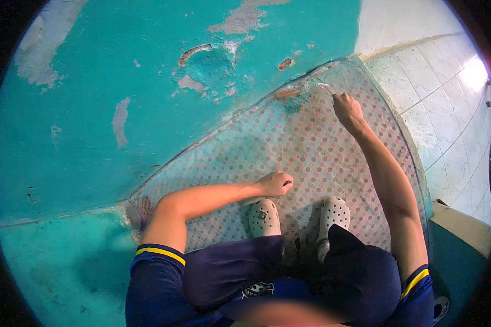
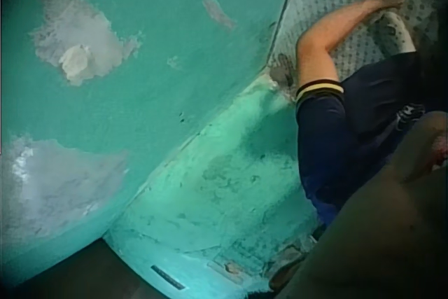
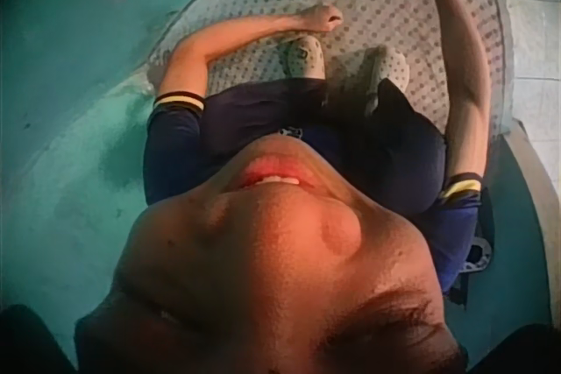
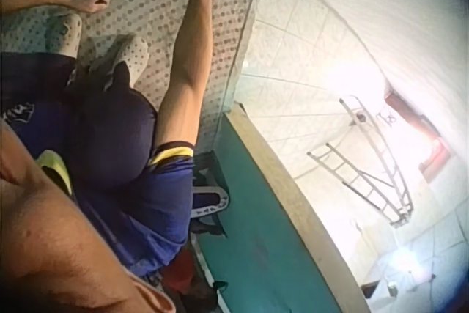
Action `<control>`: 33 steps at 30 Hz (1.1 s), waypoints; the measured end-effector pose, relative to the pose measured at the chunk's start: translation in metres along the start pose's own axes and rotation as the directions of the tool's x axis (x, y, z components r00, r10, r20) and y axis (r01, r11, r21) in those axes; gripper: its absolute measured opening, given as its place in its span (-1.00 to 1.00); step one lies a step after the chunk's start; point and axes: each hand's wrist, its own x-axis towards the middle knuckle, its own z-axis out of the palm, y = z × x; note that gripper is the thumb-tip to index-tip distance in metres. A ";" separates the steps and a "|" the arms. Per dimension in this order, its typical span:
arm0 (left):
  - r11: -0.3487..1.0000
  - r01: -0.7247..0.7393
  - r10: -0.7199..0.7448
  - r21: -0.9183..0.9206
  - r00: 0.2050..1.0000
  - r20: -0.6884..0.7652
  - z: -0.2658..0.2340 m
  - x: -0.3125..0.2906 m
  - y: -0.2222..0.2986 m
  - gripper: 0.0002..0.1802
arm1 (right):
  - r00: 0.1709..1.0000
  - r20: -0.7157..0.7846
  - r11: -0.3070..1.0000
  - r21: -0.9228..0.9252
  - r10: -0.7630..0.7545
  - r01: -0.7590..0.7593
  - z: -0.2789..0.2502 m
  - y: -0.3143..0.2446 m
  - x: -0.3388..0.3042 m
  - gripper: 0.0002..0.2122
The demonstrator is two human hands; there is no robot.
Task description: Scraping old paint or plaster from a turquoise-colored wall using a metal putty knife.
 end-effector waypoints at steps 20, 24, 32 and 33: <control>0.769 -0.154 -0.122 -0.621 0.918 -0.378 -0.172 -0.002 0.099 -0.67 | 0.957 0.236 -0.225 0.936 -0.167 -0.271 -0.061 -0.129 -0.016 -0.63; 0.984 -0.101 -0.018 -0.144 0.754 -0.657 -0.195 -0.031 0.115 -0.52 | 0.892 0.429 -0.171 0.877 -0.139 -0.449 -0.106 -0.143 -0.019 -0.53; 0.997 -0.025 0.073 0.071 0.549 -0.833 -0.227 -0.049 0.166 -0.61 | 0.717 -0.682 0.739 0.406 -0.148 0.538 -0.139 -0.182 0.023 -0.42; 0.997 -0.025 0.076 0.075 0.551 -0.831 -0.227 -0.050 0.166 -0.61 | 0.715 -0.684 0.739 0.406 -0.145 0.538 -0.138 -0.192 0.029 -0.42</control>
